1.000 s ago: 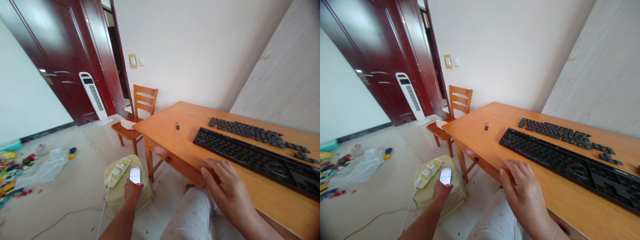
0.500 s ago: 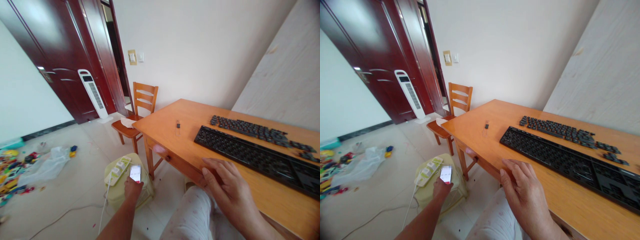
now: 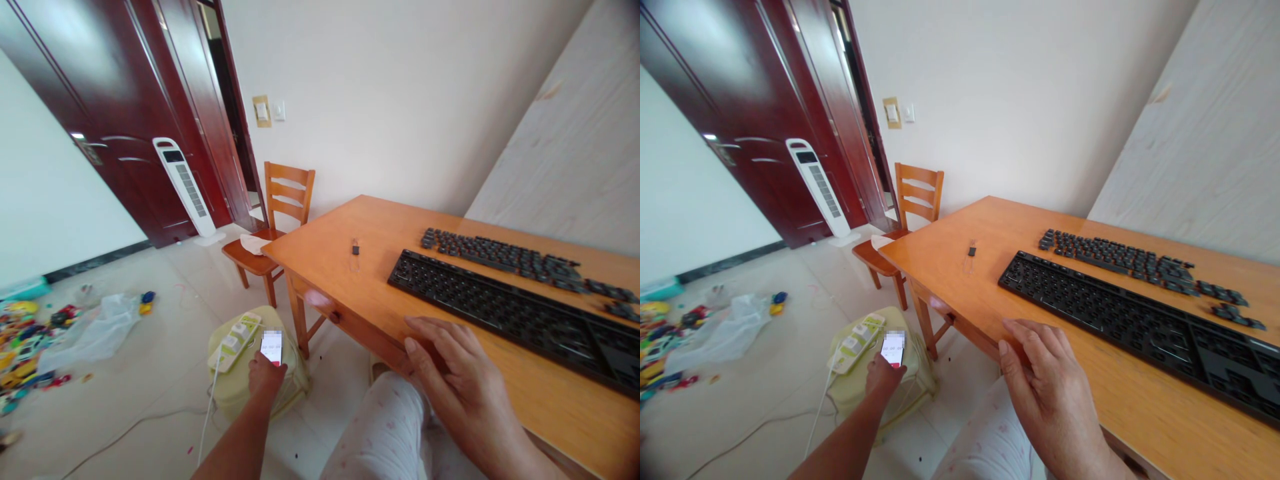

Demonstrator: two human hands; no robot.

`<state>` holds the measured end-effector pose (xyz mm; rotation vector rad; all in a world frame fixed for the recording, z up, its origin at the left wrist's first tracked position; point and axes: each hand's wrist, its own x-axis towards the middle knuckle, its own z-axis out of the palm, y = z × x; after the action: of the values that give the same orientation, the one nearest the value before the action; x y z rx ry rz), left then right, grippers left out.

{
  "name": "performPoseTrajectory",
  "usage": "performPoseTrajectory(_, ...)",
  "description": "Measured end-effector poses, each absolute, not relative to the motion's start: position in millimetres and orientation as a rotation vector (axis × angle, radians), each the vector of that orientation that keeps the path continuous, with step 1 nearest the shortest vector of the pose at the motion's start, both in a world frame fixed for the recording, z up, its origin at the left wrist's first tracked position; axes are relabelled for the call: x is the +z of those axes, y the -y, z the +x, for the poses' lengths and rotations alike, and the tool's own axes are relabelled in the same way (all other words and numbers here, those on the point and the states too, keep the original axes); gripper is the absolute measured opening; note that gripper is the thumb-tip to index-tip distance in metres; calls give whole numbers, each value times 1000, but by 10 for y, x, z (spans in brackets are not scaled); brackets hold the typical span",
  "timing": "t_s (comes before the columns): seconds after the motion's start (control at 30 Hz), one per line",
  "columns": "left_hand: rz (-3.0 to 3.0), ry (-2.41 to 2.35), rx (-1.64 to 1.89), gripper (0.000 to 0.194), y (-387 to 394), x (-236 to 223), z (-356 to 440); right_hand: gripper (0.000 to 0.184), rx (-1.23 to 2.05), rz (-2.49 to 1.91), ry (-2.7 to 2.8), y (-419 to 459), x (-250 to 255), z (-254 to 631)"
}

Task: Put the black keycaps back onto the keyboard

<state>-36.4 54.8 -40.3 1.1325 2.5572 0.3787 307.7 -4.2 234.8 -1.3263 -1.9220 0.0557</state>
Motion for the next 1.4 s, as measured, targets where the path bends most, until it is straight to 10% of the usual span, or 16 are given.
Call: performPoseTrajectory(1.4,1224,-2787,279,74,-424,-395,-272,31,13,-1341,1973,19,2324,3101)
